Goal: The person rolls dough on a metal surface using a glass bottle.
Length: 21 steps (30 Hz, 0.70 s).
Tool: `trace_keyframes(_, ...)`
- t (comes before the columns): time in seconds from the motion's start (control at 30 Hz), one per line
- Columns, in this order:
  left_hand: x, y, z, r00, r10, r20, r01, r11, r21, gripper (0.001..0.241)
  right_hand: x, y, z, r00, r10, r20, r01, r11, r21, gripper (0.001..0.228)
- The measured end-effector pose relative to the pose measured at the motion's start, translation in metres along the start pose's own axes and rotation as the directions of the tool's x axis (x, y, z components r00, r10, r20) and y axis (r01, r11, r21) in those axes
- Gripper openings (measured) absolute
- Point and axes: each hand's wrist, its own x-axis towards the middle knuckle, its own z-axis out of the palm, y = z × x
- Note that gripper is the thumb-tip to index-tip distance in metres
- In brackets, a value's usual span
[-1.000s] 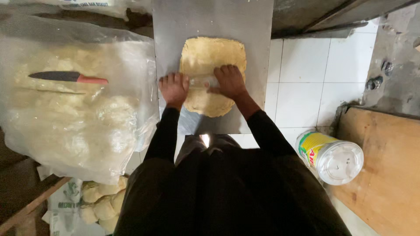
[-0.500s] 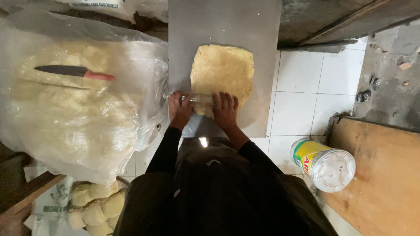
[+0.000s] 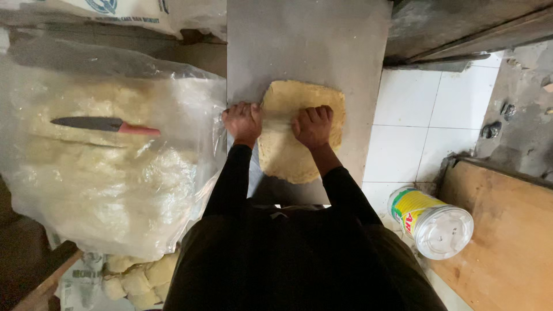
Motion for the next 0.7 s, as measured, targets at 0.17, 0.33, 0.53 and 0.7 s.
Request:
trace_keyframes(0.17, 0.043, 0.006, 0.017, 0.981, -0.163, 0.104, 0.157, 0.985, 0.070, 0.033, 0.032, 0.014, 0.007, 1.000, -0.005, 0.006, 0.005, 1.000, 0.025, 0.025)
trace_keyframes(0.33, 0.091, 0.008, 0.049, 0.918, -0.368, 0.147, 0.327, 0.913, 0.242, 0.035, 0.067, 0.037, 0.019, 0.979, 0.084, 0.184, -0.074, 0.995, -0.059, 0.028)
trace_keyframes(0.53, 0.135, 0.014, 0.062, 0.923, -0.372, 0.097, 0.335, 0.903, 0.270, 0.038, 0.116, 0.060, 0.033, 0.986, -0.013, 0.163, 0.033, 0.992, -0.119, 0.039)
trace_keyframes(0.7, 0.079, 0.015, 0.024, 0.974, -0.203, 0.096, 0.179, 0.961, 0.210, 0.037, 0.066, 0.034, 0.006, 0.979, -0.166, 0.120, 0.163, 0.986, 0.031, 0.059)
